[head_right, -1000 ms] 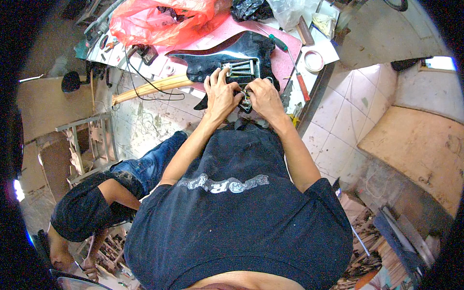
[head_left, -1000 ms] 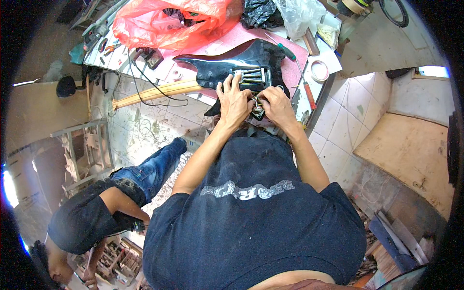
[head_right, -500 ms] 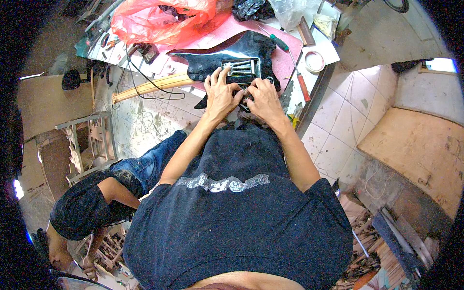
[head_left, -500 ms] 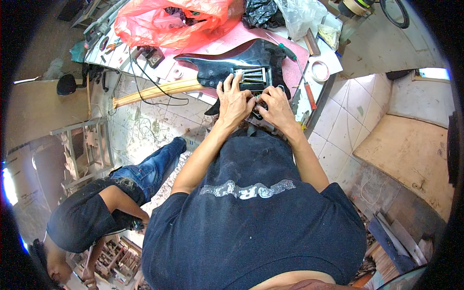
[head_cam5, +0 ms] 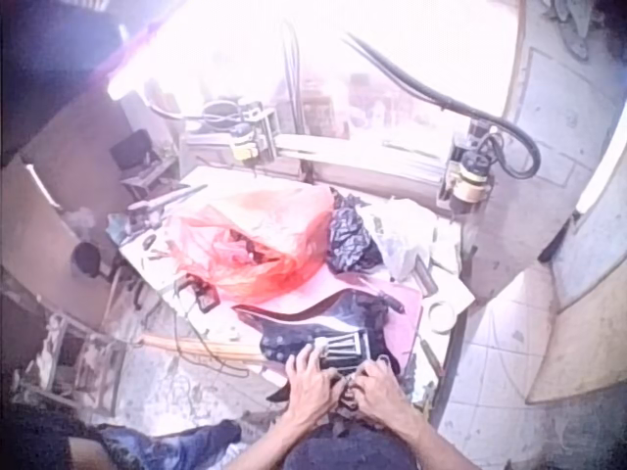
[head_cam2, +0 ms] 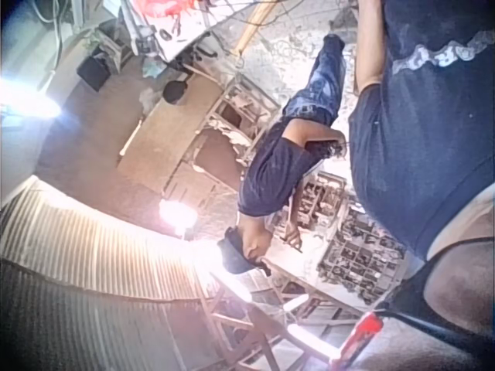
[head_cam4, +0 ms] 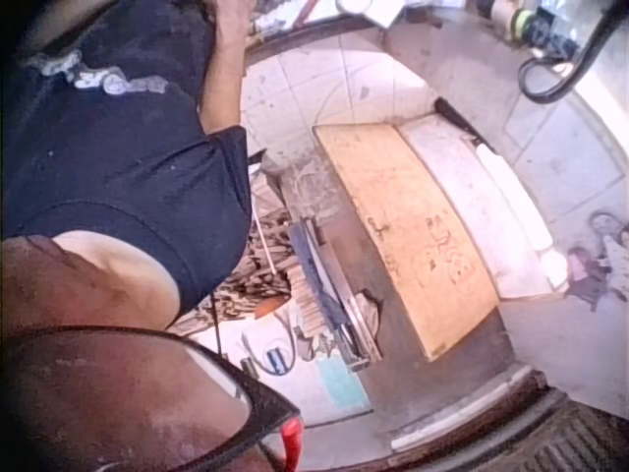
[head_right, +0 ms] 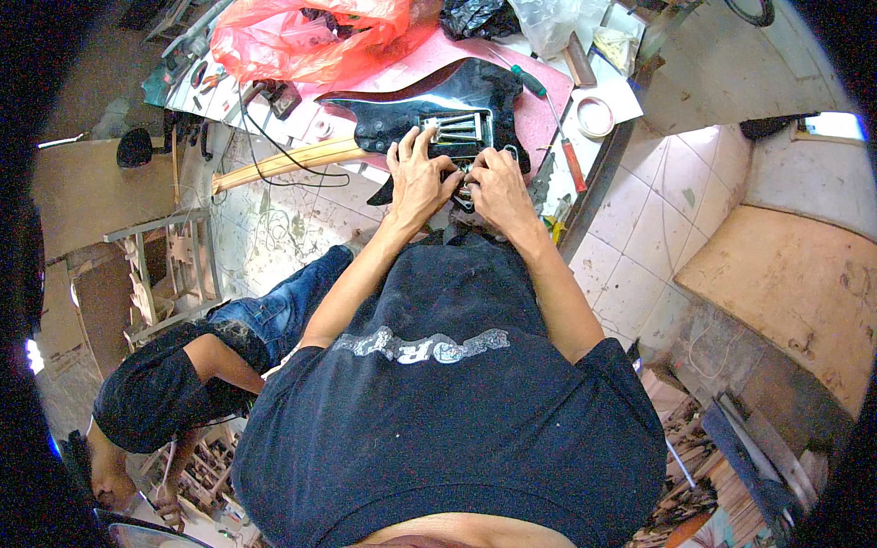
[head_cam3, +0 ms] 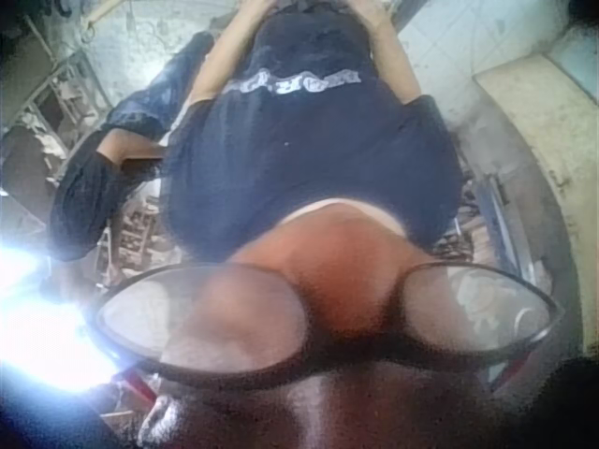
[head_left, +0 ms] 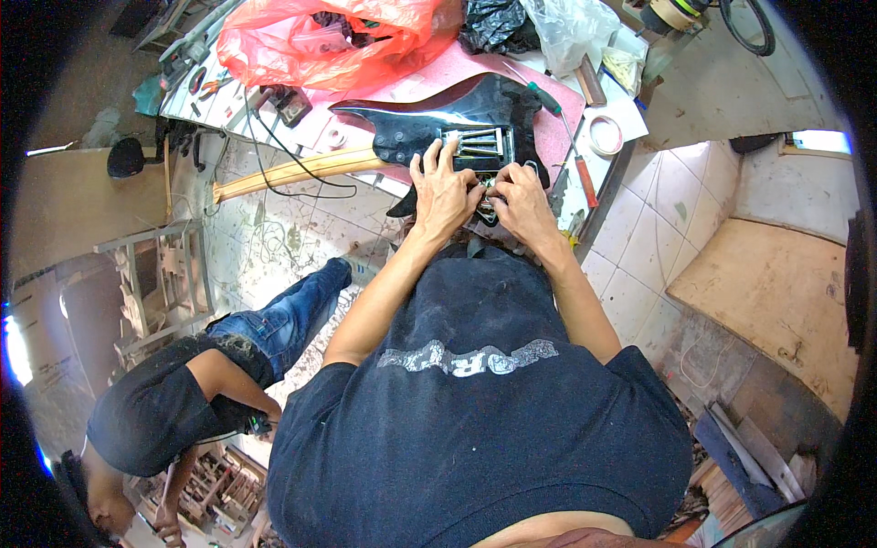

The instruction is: The person repairs an electric guitar by using a soldering iron to connect internal wiring, trimming excess wire with pliers, and repositioning the components inside the body cavity.

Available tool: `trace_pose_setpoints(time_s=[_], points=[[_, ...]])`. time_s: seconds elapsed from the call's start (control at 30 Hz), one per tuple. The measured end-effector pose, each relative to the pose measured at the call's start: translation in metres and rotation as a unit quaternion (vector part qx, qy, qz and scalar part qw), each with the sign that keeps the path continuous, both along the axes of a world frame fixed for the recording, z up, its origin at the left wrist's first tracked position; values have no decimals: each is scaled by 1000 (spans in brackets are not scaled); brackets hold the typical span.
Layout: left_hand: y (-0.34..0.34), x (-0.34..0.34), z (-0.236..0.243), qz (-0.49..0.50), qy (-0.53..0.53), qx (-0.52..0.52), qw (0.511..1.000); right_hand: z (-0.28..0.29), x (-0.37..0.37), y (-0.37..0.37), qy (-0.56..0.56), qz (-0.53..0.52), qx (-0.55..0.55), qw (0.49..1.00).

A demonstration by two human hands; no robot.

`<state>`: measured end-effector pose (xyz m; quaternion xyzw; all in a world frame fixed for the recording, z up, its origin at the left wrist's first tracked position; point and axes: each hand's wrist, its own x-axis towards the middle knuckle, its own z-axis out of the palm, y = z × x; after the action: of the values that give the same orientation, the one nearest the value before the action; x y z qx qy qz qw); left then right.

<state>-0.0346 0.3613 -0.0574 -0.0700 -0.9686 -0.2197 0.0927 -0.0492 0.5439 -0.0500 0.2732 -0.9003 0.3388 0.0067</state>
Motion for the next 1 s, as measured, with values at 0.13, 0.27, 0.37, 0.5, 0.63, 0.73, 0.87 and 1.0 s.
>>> trace_pose_setpoints(time_s=[0.13,0.27,0.37,0.5,0.63,0.73,0.87,1.0], points=[[0,0,-3,2,4,-6,1000,2,0,-1,8,14,17,1000],[0,1,-2,1,-2,-5,1000,10,-2,-1,28,33,66,997],[0,1,-1,-1,-3,-3,1000,10,-4,2,2,40,80,996],[2,1,0,4,-9,-5,1000,13,-6,2,-6,45,98,994],[1,1,0,4,-9,-1,1000,17,-7,3,-16,53,109,993],[1,1,0,3,-9,-2,1000,17,-8,8,-25,63,101,993],[2,1,0,3,-9,-3,1000,16,-8,13,1,76,97,992],[1,1,-2,4,-8,-1,1000,26,-7,16,3,67,123,990]])
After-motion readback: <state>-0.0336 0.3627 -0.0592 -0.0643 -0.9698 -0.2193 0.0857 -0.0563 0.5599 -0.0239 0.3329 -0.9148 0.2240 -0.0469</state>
